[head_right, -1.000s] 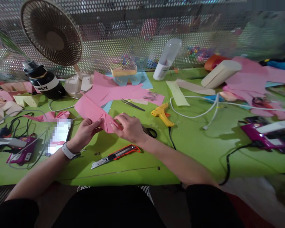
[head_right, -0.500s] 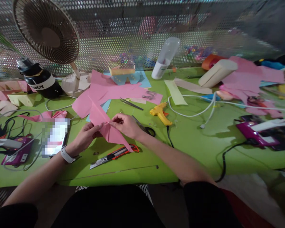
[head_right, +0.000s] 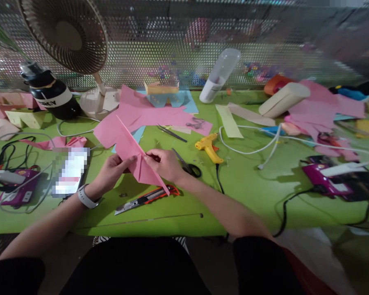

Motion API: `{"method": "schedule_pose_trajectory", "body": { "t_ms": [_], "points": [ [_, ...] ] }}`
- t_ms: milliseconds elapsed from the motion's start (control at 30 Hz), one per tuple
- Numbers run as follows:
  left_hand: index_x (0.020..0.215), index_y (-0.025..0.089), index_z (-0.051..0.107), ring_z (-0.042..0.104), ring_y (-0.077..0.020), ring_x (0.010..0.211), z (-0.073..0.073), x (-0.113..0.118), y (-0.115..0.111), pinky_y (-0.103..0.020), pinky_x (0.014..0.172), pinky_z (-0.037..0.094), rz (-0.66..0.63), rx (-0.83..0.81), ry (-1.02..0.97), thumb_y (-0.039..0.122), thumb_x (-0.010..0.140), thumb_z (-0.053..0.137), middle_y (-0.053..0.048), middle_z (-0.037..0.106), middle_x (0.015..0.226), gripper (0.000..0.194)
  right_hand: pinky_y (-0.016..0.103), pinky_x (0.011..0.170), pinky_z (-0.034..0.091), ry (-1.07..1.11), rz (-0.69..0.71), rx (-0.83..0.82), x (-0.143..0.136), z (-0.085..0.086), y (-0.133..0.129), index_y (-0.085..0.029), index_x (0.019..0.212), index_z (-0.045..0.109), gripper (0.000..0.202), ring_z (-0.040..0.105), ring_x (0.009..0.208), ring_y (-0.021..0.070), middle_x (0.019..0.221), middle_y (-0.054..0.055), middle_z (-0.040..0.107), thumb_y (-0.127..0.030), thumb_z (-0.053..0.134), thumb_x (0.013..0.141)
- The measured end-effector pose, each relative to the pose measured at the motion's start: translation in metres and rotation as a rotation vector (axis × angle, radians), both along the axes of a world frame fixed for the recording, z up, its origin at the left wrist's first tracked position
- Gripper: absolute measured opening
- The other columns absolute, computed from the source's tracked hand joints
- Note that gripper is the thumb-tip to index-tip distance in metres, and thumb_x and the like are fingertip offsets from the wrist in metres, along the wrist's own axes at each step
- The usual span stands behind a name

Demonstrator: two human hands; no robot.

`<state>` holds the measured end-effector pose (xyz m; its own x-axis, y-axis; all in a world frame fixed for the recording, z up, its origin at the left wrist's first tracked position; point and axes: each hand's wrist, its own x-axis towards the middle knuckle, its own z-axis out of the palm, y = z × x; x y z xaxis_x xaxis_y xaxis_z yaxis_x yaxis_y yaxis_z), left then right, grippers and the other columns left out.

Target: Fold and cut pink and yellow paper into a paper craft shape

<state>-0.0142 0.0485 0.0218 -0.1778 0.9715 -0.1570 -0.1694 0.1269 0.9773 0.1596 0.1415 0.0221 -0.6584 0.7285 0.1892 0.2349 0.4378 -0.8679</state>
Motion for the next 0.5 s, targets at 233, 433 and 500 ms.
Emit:
{"method": "schedule_pose_trajectory", "body": {
  "t_ms": [233,433,500],
  "points": [
    [0.087,0.015,0.069,0.066,-0.0131,0.07,-0.0057,-0.0017,0.0004,-0.026,0.064,0.055,0.059,0.031,0.061,0.043,0.074,0.077,-0.006,0.075,0.087,0.031,0.026,0.062,0.047,0.057,0.017,-0.051,-0.0008,-0.0006,-0.0029,-0.019,0.087,0.072,0.025,0.063,0.07,0.0155,0.079,0.002,0.072,-0.041,0.061,0.088],
    [0.085,0.015,0.068,0.066,-0.0144,0.071,-0.0062,-0.0014,0.0006,-0.027,0.065,0.055,0.09,0.067,0.035,0.04,0.071,0.08,-0.006,0.075,0.086,0.031,0.027,0.065,0.051,0.076,0.018,-0.122,-0.0006,-0.0017,-0.0036,-0.018,0.093,0.072,0.028,0.065,0.073,0.0162,0.082,0.004,0.072,-0.043,0.061,0.088],
    [0.086,0.015,0.069,0.066,-0.0147,0.072,-0.0059,-0.0006,0.0007,-0.027,0.066,0.055,0.096,0.069,0.04,0.04,0.072,0.08,-0.006,0.075,0.087,0.031,0.027,0.065,0.053,0.055,-0.006,-0.134,-0.0009,-0.0014,-0.0048,-0.017,0.102,0.071,0.033,0.066,0.073,0.0164,0.086,0.005,0.072,-0.044,0.067,0.083]
  ]
}}
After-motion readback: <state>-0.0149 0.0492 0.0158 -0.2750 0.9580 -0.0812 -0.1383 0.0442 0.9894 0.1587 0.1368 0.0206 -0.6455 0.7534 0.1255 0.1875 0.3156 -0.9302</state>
